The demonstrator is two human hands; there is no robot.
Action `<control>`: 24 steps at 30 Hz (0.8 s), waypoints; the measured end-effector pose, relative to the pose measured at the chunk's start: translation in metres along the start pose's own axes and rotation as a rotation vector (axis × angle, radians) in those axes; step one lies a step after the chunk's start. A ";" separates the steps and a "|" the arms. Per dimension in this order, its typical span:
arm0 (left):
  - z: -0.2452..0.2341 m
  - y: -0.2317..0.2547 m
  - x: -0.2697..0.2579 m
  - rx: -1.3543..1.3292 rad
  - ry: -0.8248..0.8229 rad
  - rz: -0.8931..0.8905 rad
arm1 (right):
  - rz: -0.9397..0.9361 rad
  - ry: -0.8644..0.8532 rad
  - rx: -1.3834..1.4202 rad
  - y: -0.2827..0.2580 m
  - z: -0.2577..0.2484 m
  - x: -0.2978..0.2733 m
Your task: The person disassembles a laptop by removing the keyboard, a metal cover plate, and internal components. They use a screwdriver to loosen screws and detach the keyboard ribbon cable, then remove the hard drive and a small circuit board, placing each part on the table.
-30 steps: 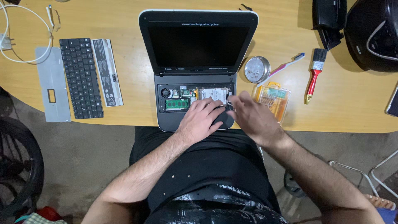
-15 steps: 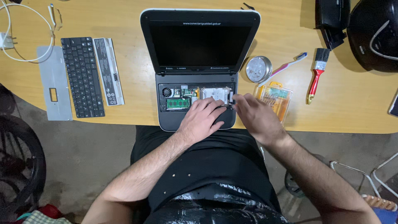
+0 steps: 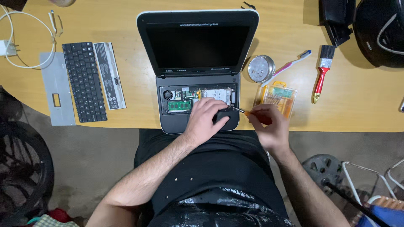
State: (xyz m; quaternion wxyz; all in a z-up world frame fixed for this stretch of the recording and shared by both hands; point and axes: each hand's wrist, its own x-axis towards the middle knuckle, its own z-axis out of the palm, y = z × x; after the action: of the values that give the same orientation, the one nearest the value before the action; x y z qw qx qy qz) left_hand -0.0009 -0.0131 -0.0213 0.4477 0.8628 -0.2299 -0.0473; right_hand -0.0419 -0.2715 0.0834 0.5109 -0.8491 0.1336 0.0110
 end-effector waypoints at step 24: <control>-0.005 0.022 0.010 -0.155 0.157 -0.057 | -0.008 0.002 0.131 0.026 -0.002 -0.011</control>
State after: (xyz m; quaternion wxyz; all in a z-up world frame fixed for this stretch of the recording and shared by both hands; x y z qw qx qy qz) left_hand 0.0020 -0.0245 0.0001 0.5280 0.8330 -0.1651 -0.0096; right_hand -0.0590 -0.2818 0.0637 0.5655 -0.8143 0.1309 -0.0006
